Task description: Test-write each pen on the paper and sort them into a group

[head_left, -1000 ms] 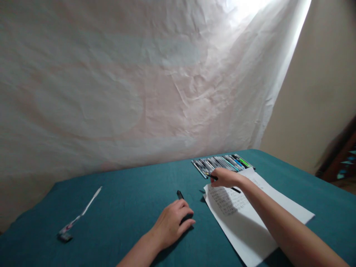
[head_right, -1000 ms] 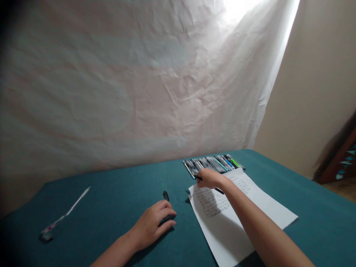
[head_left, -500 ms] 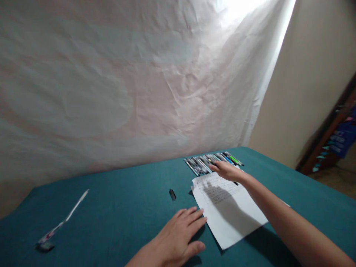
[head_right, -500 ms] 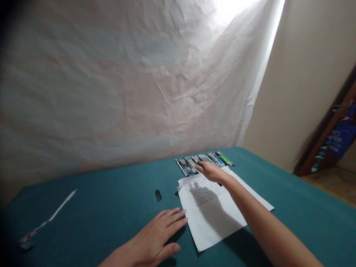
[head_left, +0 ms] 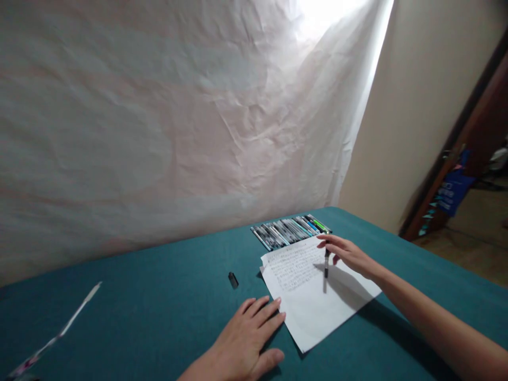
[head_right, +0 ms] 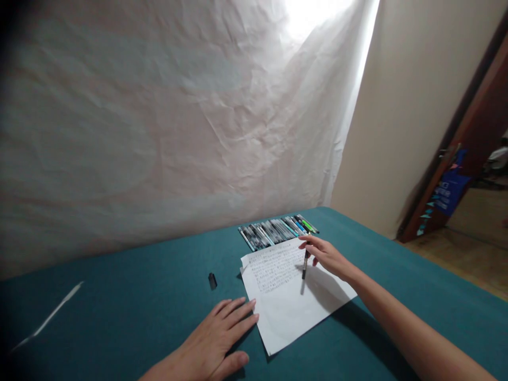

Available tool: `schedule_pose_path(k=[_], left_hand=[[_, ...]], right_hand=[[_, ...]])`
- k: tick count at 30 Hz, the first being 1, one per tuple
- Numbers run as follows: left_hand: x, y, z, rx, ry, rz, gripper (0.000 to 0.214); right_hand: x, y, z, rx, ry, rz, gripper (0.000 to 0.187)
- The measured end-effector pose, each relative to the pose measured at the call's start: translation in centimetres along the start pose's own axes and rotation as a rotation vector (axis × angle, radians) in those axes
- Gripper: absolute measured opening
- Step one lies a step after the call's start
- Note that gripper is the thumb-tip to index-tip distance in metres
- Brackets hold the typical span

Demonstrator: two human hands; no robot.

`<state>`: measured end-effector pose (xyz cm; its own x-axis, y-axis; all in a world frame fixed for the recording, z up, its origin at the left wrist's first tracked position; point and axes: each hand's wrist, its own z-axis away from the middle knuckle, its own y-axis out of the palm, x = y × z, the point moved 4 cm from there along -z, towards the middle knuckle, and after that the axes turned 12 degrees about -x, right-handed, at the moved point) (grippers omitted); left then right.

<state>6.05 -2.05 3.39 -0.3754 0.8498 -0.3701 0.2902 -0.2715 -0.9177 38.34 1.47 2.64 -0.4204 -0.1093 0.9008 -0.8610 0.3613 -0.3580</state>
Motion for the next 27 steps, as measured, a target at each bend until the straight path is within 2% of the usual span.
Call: schedule_pose_path(k=[4, 6, 8, 11, 15, 22, 27], left_hand=[[0.3, 0.1, 0.0, 0.018, 0.028, 0.006, 0.056], [0.4, 0.2, 0.0, 0.016, 0.024, 0.006, 0.055], [0.5, 0.3, 0.0, 0.024, 0.020, 0.007, 0.055], [0.4, 0.3, -0.1, 0.014, 0.017, 0.013, 0.054], [0.4, 0.4, -0.1, 0.002, -0.009, 0.007, 0.053], [0.6, 0.7, 0.0, -0.013, -0.001, 0.012, 0.052], [0.5, 0.6, -0.1, -0.007, -0.010, 0.013, 0.052]], right_hand=[[-0.8, -0.8, 0.5, -0.173, -0.125, -0.145, 0.043], [-1.7, -0.9, 0.8, -0.259, -0.109, -0.146, 0.044], [-2.4, -0.7, 1.0, -0.294, -0.032, -0.117, 0.045], [-2.7, -0.4, 1.5, -0.296, 0.037, -0.013, 0.049], [-3.0, 0.0, 1.7, -0.238, 0.030, 0.122, 0.042], [-4.2, 0.1, 1.7, -0.232, 0.013, 0.087, 0.020], [-4.2, -0.1, 2.3, -0.242, -0.022, 0.175, 0.014]])
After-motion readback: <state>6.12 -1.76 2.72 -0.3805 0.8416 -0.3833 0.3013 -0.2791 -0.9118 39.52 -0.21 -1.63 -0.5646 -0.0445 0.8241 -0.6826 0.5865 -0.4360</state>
